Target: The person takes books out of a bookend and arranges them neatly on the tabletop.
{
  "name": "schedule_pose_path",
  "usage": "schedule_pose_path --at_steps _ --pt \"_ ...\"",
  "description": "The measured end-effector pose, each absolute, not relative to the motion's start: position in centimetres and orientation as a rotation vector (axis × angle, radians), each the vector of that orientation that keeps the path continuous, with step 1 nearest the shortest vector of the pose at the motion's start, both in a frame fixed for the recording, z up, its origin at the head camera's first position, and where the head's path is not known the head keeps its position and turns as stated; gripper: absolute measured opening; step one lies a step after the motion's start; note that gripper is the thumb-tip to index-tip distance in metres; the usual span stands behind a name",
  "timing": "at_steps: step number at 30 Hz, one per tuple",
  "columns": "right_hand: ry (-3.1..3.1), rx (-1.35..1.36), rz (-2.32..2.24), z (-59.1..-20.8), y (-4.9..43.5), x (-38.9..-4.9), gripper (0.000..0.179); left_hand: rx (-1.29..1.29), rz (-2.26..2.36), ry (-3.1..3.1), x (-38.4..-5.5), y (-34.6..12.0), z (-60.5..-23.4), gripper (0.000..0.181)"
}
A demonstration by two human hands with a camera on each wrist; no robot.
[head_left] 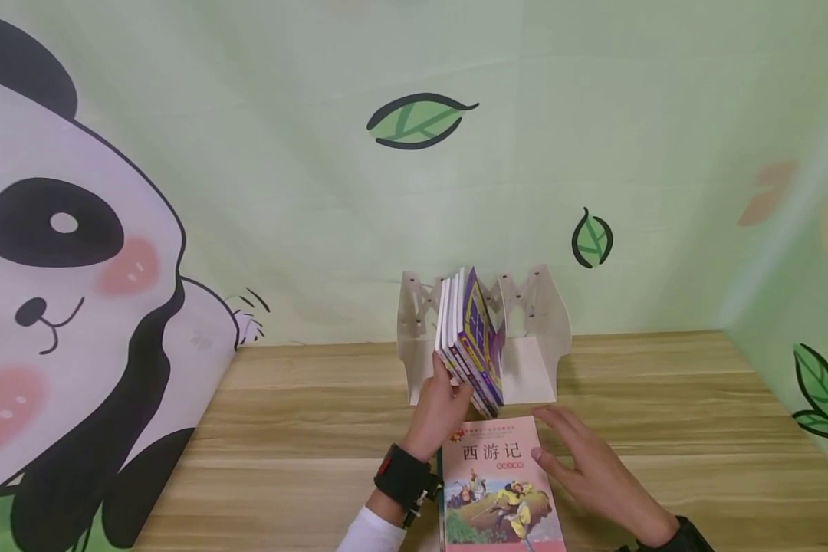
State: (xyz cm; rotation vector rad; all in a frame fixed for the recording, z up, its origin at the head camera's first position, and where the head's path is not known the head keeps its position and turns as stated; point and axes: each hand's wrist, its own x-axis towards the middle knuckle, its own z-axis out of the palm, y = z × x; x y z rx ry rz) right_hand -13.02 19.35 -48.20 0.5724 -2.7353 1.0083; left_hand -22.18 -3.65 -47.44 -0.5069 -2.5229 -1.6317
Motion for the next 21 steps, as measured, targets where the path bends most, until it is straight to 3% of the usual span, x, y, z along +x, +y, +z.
schedule_pose_path --at_steps 21 --pt "-2.714 0.567 1.005 -47.9 19.2 -12.9 0.050 -0.475 -1.584 -2.502 -21.6 -4.3 -46.3 0.067"
